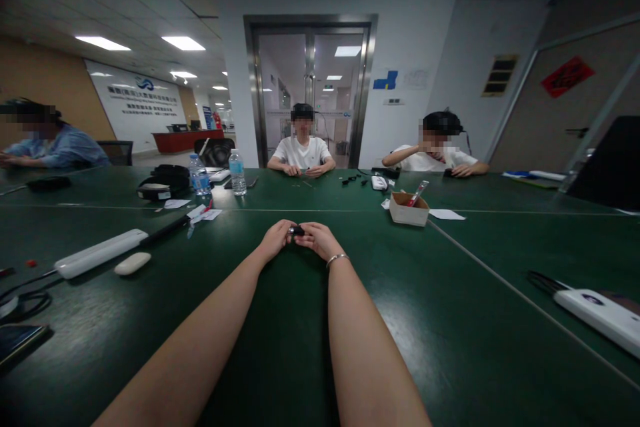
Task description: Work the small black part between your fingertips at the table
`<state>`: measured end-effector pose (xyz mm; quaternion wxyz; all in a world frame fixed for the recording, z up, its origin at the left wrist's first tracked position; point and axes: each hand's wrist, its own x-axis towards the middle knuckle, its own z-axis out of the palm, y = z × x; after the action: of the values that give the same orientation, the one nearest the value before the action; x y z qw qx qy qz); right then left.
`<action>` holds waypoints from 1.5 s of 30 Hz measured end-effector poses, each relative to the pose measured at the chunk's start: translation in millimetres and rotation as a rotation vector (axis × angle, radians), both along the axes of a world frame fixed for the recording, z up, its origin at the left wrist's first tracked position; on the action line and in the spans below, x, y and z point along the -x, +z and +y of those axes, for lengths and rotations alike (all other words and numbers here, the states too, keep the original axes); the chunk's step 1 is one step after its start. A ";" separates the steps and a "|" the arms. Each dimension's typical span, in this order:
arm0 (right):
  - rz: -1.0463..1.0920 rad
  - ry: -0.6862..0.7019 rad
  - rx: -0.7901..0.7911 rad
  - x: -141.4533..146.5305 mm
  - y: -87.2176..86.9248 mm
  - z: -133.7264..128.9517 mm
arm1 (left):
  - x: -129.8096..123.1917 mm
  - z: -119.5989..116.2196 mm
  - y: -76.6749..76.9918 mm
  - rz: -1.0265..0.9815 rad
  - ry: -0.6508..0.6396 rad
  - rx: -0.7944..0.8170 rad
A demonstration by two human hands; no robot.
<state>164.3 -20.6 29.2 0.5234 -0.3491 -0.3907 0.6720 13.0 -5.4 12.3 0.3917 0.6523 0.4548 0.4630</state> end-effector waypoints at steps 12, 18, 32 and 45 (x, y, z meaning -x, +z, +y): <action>-0.008 0.014 -0.009 -0.7 0.0 -0.5 | 2.0 -1.2 0.2 0.001 0.018 -0.009; -0.007 0.020 -0.007 -0.5 -1.0 0.7 | 1.0 -2.3 1.6 0.011 -0.016 -0.035; -0.027 0.017 -0.001 0.0 -0.6 1.3 | 0.6 -0.6 -0.7 0.028 -0.011 -0.038; -0.044 0.025 -0.001 0.3 -0.2 0.9 | 1.8 2.2 -3.3 -0.011 -0.015 -0.021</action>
<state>164.1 -19.7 29.0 0.5063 -0.3586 -0.4069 0.6704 11.2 -3.2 9.0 0.3909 0.6570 0.4429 0.4684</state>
